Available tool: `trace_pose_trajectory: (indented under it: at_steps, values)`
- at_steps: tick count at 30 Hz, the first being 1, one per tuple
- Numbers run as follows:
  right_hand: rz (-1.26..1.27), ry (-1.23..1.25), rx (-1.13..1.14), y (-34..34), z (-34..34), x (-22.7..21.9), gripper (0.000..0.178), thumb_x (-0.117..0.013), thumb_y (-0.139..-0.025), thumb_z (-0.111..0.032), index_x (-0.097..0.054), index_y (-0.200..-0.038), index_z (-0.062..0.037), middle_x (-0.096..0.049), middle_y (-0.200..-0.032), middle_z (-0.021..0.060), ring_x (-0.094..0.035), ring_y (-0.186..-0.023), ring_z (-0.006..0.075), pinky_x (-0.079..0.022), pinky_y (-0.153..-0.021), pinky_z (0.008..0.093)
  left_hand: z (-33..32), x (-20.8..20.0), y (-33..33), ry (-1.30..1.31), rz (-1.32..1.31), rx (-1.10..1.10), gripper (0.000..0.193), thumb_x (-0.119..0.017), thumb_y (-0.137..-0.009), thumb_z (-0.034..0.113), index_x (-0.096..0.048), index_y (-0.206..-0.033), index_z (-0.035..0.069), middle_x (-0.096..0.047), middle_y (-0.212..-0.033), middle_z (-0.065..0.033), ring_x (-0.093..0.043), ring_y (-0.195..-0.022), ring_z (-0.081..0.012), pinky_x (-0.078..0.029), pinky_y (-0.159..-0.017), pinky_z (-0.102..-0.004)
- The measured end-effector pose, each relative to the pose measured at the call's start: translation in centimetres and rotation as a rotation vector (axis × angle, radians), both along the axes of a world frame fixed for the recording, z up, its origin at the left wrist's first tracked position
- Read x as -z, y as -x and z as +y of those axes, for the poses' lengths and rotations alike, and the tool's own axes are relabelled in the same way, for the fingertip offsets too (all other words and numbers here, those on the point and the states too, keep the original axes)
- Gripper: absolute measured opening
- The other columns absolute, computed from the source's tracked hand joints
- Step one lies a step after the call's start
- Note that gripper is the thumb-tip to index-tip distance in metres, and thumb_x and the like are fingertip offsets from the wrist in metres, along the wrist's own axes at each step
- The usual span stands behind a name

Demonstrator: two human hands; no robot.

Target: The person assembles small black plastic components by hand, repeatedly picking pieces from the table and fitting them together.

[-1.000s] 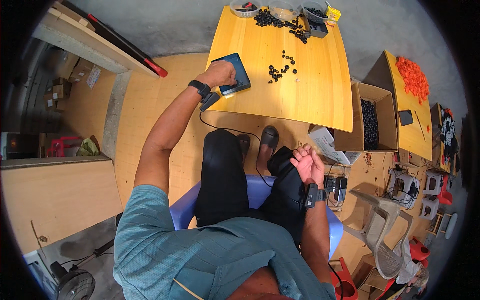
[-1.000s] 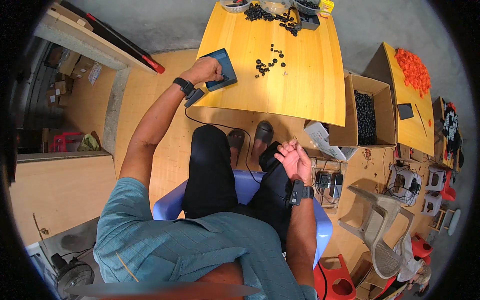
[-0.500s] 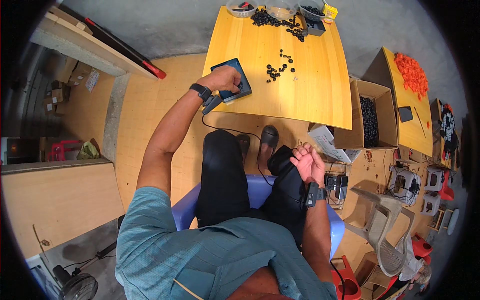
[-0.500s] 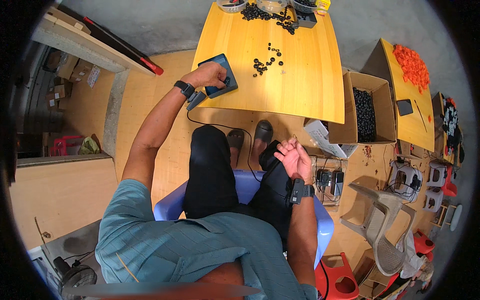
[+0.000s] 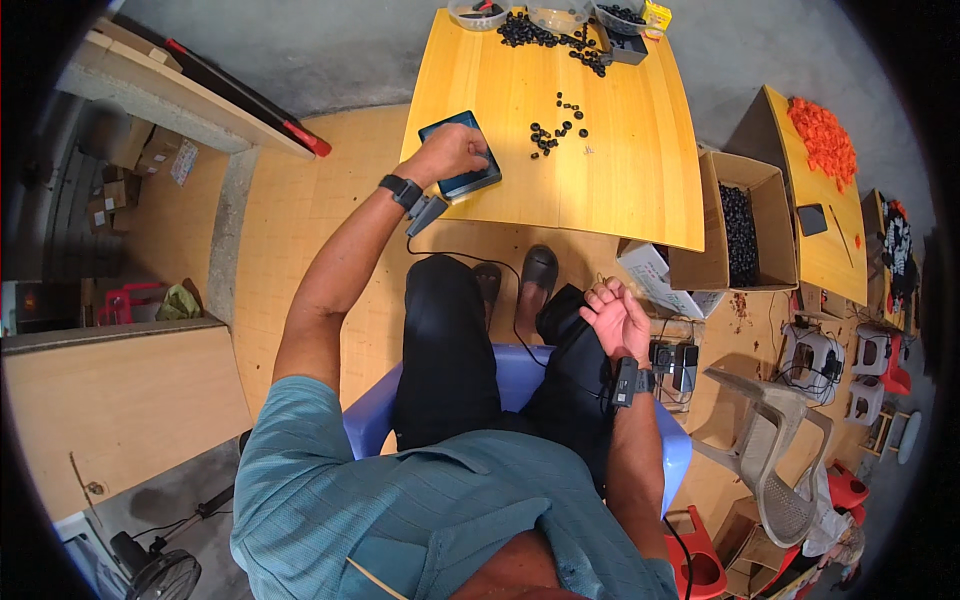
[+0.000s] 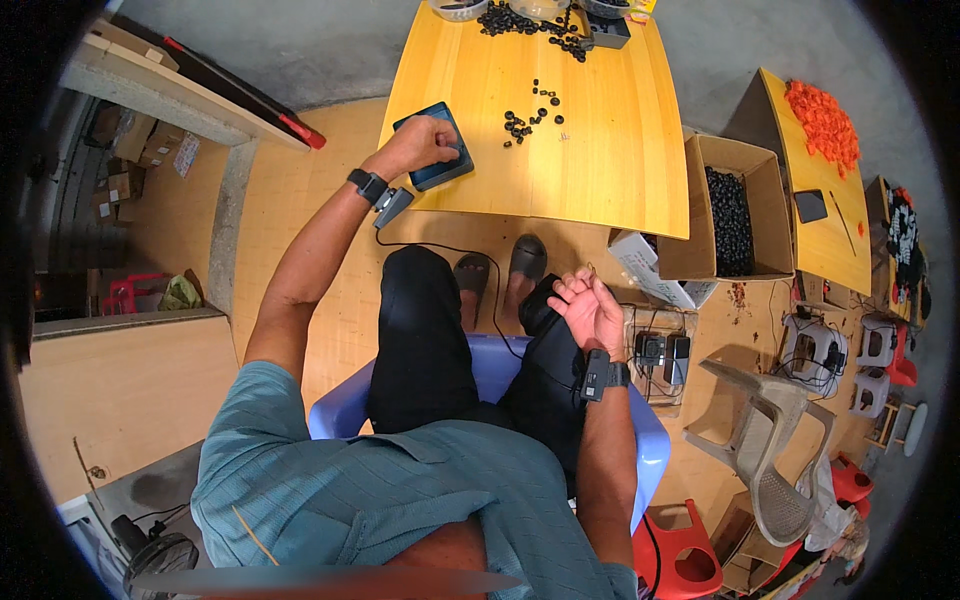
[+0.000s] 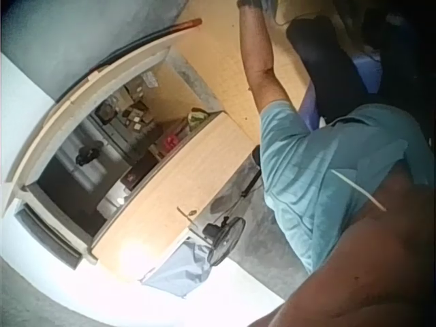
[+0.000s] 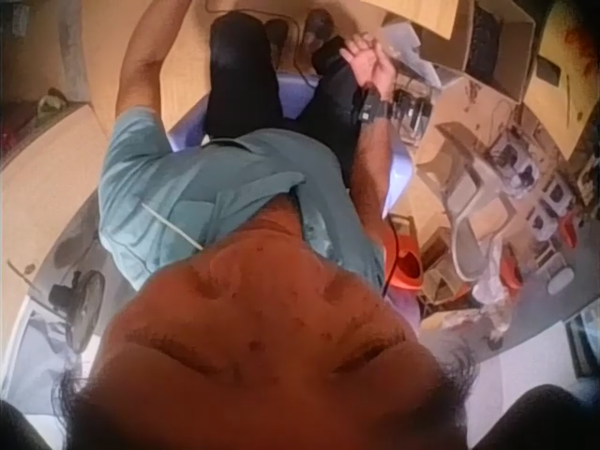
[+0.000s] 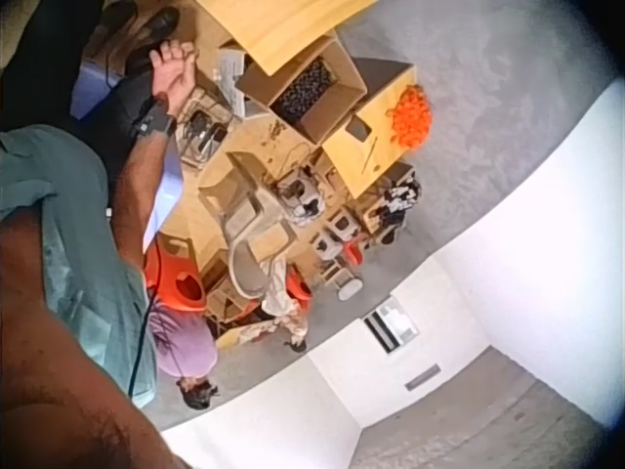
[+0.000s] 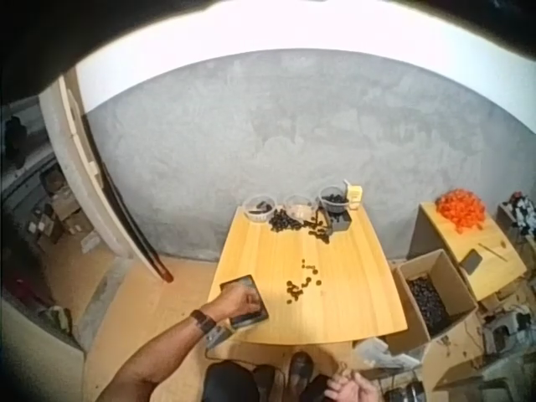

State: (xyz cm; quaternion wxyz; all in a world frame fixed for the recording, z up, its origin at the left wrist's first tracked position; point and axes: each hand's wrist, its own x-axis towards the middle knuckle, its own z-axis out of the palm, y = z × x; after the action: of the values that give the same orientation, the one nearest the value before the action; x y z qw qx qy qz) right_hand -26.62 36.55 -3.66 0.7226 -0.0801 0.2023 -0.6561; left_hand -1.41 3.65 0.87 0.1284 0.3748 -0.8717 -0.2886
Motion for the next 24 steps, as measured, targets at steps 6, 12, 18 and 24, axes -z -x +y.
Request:
trace_pose_trajectory:
  at_steps: [6,12,18,24]
  values:
    - [-0.011,0.011,-0.011,-0.1,0.0,0.3,0.026,-0.053,-0.100,-0.030,-0.053,-0.111,-0.0060,-0.051,-0.098,0.0057,-0.051,-0.100,0.0227,-0.050,-0.092,0.0431,0.3,2.3,0.3,0.067,-0.137,-0.092,0.012,-0.075,-0.071,0.010,-0.071,-0.080,0.004,-0.069,-0.078,-0.0169,-0.068,-0.076,-0.0333,-0.052,-0.067,-0.0413]
    - [-0.007,0.015,-0.008,0.0,0.0,0.3,0.026,-0.053,-0.100,-0.029,-0.052,-0.111,-0.0060,-0.053,-0.101,0.0070,-0.052,-0.101,0.0233,-0.049,-0.093,0.0433,-0.4,3.7,-0.5,0.134,-0.125,-0.048,0.009,-0.072,-0.073,0.008,-0.068,-0.076,0.001,-0.068,-0.075,-0.0174,-0.067,-0.073,-0.0340,-0.052,-0.065,-0.0417]
    - [-0.038,0.029,-0.021,0.0,-0.1,0.4,0.026,-0.052,-0.100,-0.029,-0.052,-0.111,-0.0065,-0.053,-0.103,0.0073,-0.052,-0.102,0.0236,-0.049,-0.093,0.0432,0.4,2.8,-0.3,0.346,-0.098,0.087,0.008,-0.064,-0.068,0.005,-0.058,-0.069,0.000,-0.063,-0.071,-0.0188,-0.062,-0.074,-0.0398,-0.050,-0.067,-0.0465]
    - [-0.042,0.061,-0.026,0.4,0.1,1.1,0.028,-0.052,-0.099,-0.034,-0.056,-0.111,-0.0085,-0.061,-0.107,0.0091,-0.058,-0.108,0.0259,-0.050,-0.094,0.0444,1.5,-0.2,1.3,0.117,0.015,-0.057,0.010,-0.066,-0.069,0.007,-0.059,-0.070,-0.001,-0.064,-0.072,-0.0181,-0.064,-0.069,-0.0351,-0.049,-0.063,-0.0416]
